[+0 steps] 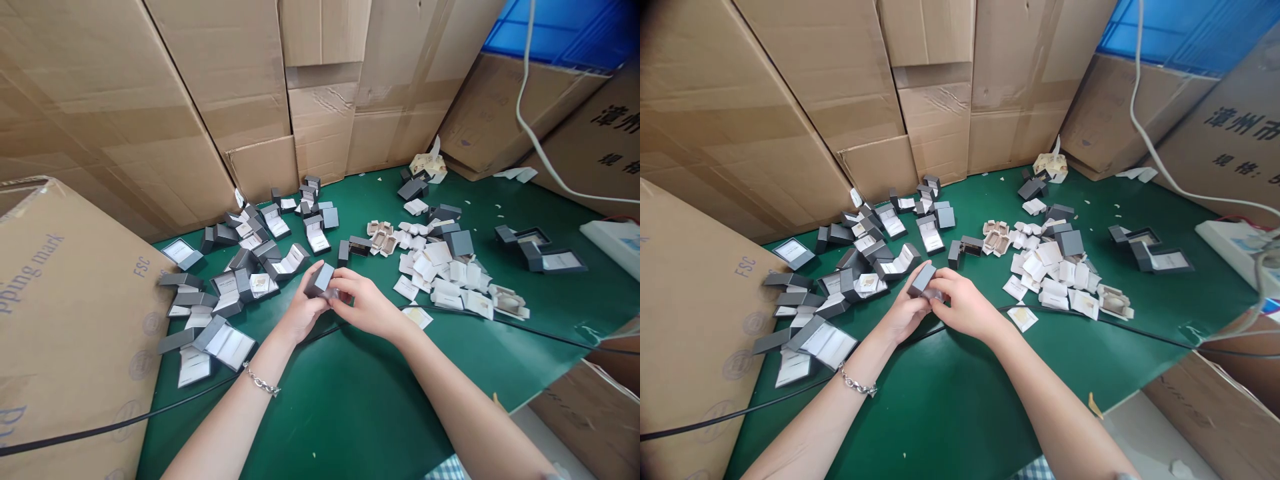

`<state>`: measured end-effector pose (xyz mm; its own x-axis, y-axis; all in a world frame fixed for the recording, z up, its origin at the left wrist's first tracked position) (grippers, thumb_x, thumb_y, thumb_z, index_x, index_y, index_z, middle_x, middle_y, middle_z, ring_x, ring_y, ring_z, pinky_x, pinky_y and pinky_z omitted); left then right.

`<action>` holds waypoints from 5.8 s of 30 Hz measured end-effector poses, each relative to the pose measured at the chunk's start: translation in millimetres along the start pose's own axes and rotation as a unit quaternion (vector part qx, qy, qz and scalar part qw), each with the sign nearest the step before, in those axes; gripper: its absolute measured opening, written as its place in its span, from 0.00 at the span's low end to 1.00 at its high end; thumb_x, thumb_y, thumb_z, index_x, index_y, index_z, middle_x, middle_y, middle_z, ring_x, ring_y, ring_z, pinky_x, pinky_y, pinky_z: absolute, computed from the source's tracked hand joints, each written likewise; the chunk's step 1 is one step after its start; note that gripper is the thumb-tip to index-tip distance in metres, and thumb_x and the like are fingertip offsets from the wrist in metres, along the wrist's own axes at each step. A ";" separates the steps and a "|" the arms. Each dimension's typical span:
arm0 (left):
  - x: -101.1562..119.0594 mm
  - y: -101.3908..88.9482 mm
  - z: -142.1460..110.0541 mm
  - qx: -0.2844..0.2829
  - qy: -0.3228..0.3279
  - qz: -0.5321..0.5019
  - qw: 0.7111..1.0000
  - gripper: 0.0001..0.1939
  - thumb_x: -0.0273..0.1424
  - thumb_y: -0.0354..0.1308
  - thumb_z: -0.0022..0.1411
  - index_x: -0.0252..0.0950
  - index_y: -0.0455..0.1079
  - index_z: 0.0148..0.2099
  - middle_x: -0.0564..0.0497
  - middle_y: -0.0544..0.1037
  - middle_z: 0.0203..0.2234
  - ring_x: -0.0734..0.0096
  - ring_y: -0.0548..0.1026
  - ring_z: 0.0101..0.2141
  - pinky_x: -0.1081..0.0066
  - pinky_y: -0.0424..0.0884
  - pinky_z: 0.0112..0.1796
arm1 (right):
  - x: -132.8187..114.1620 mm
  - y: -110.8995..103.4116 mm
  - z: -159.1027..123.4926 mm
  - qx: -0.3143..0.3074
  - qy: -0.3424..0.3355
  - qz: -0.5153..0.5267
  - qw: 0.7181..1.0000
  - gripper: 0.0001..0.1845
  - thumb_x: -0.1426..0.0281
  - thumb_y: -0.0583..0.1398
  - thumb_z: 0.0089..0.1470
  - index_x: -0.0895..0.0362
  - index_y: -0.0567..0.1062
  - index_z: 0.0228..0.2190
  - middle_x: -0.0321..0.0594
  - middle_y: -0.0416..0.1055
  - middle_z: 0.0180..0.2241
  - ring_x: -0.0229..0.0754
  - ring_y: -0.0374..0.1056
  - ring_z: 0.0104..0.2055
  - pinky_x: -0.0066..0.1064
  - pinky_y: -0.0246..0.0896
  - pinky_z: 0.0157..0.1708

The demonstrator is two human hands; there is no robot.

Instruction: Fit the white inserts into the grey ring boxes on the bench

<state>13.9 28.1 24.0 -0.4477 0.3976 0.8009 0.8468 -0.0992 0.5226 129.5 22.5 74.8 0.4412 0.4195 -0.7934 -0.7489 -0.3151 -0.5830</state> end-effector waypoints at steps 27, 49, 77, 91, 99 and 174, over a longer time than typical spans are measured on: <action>2.6 -1.6 0.7 -0.031 0.018 0.028 0.999 0.35 0.17 0.57 0.40 0.40 0.59 0.53 0.54 0.71 0.33 0.70 0.70 0.36 0.70 0.63 0.38 | 8.4 -3.2 -1.1 -0.008 0.012 -0.009 1.000 0.22 0.76 0.53 0.48 0.48 0.71 0.45 0.40 0.63 0.50 0.39 0.66 0.42 0.32 0.65 0.38; 2.2 -2.8 0.9 -0.056 0.010 0.023 0.998 0.27 0.18 0.62 0.43 0.38 0.67 0.47 0.53 0.73 0.35 0.70 0.70 0.38 0.70 0.63 0.40 | 15.2 -5.5 -0.6 -0.007 0.039 0.027 0.999 0.20 0.76 0.55 0.45 0.52 0.69 0.43 0.40 0.65 0.45 0.40 0.63 0.43 0.34 0.62 0.42; -2.2 -9.9 7.3 -0.045 0.050 -0.077 0.995 0.22 0.31 0.70 0.42 0.34 0.70 0.42 0.51 0.75 0.33 0.71 0.73 0.36 0.73 0.67 0.38 | 7.5 3.8 3.6 0.127 -0.013 -0.012 0.992 0.10 0.68 0.55 0.55 0.53 0.75 0.35 0.41 0.72 0.41 0.40 0.67 0.46 0.34 0.63 0.45; -6.6 -18.9 10.7 -0.022 0.022 -0.136 0.990 0.24 0.40 0.69 0.41 0.33 0.72 0.41 0.49 0.76 0.36 0.71 0.73 0.38 0.75 0.69 0.39 | 2.1 27.1 1.6 0.075 -0.101 -0.201 0.971 0.27 0.79 0.49 0.53 0.56 0.60 0.55 0.48 0.61 0.56 0.45 0.52 0.61 0.53 0.46 0.58; -5.7 -9.0 8.0 -0.037 0.015 -0.139 0.990 0.21 0.37 0.68 0.44 0.33 0.72 0.39 0.50 0.76 0.32 0.75 0.73 0.33 0.77 0.69 0.35 | 4.4 23.1 -0.1 0.121 -0.148 -0.253 0.948 0.30 0.85 0.46 0.47 0.59 0.67 0.51 0.47 0.68 0.51 0.44 0.59 0.57 0.51 0.48 0.58; -1.3 -13.2 11.5 0.104 -0.083 -0.059 0.989 0.21 0.35 0.48 0.63 0.34 0.57 0.57 0.38 0.76 0.40 0.63 0.77 0.38 0.70 0.72 0.34 | 56.8 -0.8 13.8 0.151 0.173 0.278 0.933 0.23 0.56 0.55 0.51 0.57 0.74 0.42 0.44 0.74 0.41 0.43 0.68 0.45 0.38 0.59 0.49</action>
<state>6.7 39.4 12.7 -0.5076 0.5420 0.6698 0.8403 0.1400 0.5237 148.3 58.4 32.6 0.0383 -0.0542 -0.9978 -0.9915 -0.1263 -0.0312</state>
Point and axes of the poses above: each hand's wrist, its own z-axis towards the middle knuckle, its own y-axis out of the palm, x = y × z, the point moved 4 cm from there along z, towards the middle knuckle
